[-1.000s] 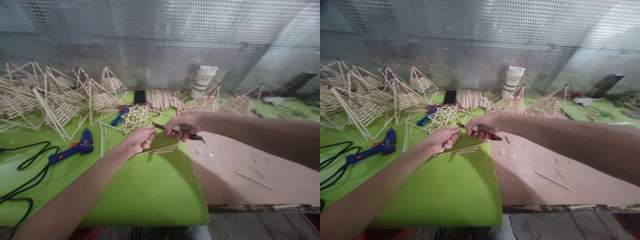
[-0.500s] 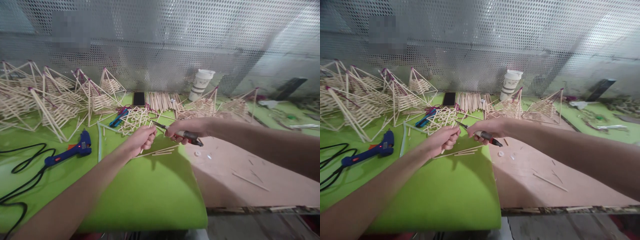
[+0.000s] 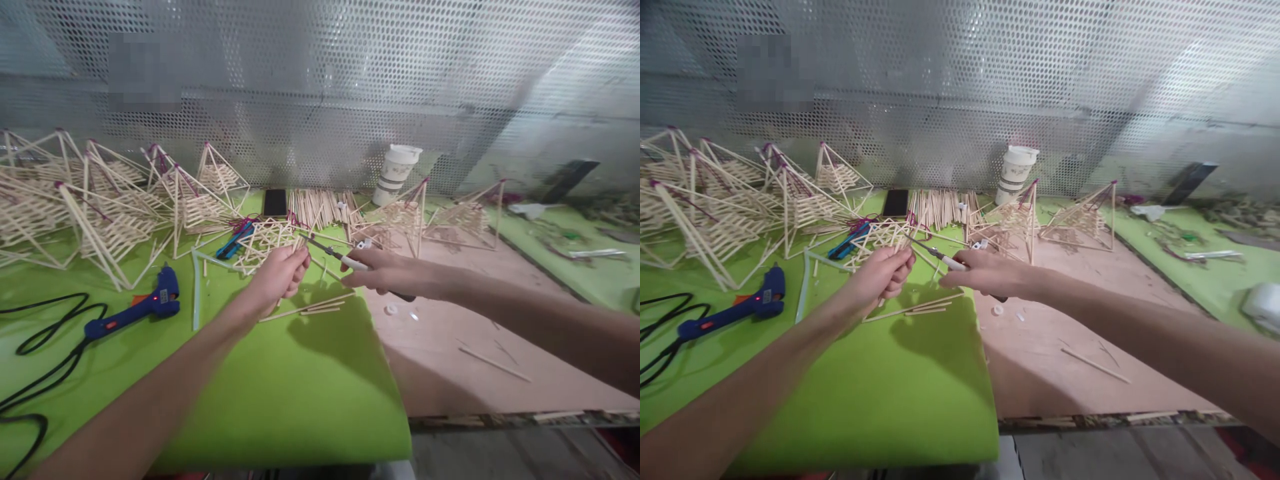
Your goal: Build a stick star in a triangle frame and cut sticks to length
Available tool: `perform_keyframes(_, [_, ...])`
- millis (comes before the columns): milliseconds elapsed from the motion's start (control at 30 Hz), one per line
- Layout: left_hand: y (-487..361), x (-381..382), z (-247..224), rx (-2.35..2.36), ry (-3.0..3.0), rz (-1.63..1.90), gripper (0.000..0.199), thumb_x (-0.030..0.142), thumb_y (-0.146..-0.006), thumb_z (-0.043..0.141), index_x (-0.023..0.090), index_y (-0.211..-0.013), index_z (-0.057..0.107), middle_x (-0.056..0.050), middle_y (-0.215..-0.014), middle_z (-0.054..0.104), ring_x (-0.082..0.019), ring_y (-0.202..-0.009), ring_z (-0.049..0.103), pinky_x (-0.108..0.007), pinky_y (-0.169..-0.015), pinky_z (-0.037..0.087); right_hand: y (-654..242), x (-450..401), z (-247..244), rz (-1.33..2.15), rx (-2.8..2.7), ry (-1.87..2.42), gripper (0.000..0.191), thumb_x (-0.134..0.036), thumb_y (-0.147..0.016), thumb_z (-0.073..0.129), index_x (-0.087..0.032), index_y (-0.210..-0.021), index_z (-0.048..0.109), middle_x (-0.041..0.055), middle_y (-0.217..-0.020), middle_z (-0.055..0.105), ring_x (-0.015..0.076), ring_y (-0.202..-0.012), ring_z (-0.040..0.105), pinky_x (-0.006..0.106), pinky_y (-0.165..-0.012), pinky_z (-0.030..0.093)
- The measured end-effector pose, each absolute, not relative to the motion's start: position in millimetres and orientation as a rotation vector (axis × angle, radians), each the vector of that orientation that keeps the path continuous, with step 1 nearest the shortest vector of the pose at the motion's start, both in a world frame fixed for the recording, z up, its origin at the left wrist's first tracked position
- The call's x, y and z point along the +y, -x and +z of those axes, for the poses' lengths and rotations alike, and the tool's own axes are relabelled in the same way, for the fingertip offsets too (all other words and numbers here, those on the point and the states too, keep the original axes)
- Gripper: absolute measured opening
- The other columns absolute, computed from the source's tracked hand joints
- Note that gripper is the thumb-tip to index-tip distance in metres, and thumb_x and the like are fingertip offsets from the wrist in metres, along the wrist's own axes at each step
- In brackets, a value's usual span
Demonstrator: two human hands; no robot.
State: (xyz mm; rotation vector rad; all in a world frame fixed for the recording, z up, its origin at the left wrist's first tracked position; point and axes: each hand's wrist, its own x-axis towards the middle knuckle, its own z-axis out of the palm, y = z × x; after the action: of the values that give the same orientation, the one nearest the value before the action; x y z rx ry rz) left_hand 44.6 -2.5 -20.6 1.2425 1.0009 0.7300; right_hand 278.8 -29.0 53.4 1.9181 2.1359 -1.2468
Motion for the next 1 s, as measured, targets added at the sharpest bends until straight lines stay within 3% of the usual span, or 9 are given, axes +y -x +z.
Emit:
perform_keyframes(200, [-44.1,-5.6,-15.0,1.012,-1.267,0.626,0.036,0.035,-0.111,0.046,0.02,-0.08,0.054,0.007,-0.061,0.04,-0.005,-0.043,0.026,-0.021,-0.04,0.019,-301.9,-35.5,49.2,-1.575,2.152,-1.799,0.056,-0.075,-0.088,0.064,-0.024,-0.111,0.065,0.0091,-0.099,0.064,0.022,-0.08,0.056,0.032,-0.064,0.048])
perform_keyframes(367, [-43.8,-5.1,-14.9,1.054,-1.289,0.582,0.036,0.034,-0.109,0.048,0.02,-0.077,0.056,0.006,-0.06,0.043,-0.005,-0.041,0.029,-0.021,-0.041,0.019,-308.9,-41.0,50.3,-1.514,2.16,-1.778,0.08,-0.079,-0.088,0.062,-0.027,-0.148,0.055,0.0121,-0.112,0.069,0.0241,-0.084,0.062,0.031,-0.063,0.051])
perform_keyframes(433, [-44.4,-4.9,-15.3,1.061,-1.294,0.579,0.036,0.034,-0.109,0.049,0.02,-0.077,0.057,0.006,-0.059,0.043,-0.006,-0.041,0.028,-0.02,-0.04,0.02,-303.7,-43.2,55.9,-1.417,2.183,-1.761,0.084,-0.079,-0.088,0.062,-0.025,-0.152,0.051,0.0152,-0.12,0.068,0.0257,-0.089,0.064,0.031,-0.064,0.052])
perform_keyframes(533, [-45.8,-5.3,-15.7,1.065,-1.295,0.585,0.036,0.033,-0.109,0.049,0.019,-0.076,0.057,0.006,-0.059,0.044,-0.005,-0.04,0.029,-0.02,-0.04,0.021,-293.0,-46.2,62.7,-1.317,2.169,-1.765,0.077,-0.077,-0.09,0.062,-0.022,-0.143,0.053,0.0169,-0.119,0.067,0.0268,-0.089,0.064,0.032,-0.062,0.051])
perform_keyframes(733, [-46.1,-6.1,-17.1,1.059,-1.273,0.6,0.037,0.032,-0.109,0.05,0.019,-0.076,0.059,0.005,-0.059,0.045,-0.005,-0.04,0.029,-0.02,-0.039,0.02,-279.8,-46.0,62.6,-1.21,2.085,-1.84,0.052,-0.062,-0.086,0.071,-0.021,-0.113,0.055,0.0093,-0.094,0.064,0.0204,-0.07,0.058,0.03,-0.053,0.043])
perform_keyframes(1000, [-44.3,-0.1,-29.5,1.058,-1.215,0.63,0.039,0.033,-0.109,0.052,0.02,-0.073,0.06,0.004,-0.06,0.046,-0.005,-0.04,0.03,-0.02,-0.038,0.017,-278.9,-23.3,42.3,-1.28,2.037,-1.828,0.027,-0.032,-0.083,0.068,-0.017,-0.105,0.059,0.0067,-0.085,0.058,0.0169,-0.064,0.052,0.031,-0.051,0.042])
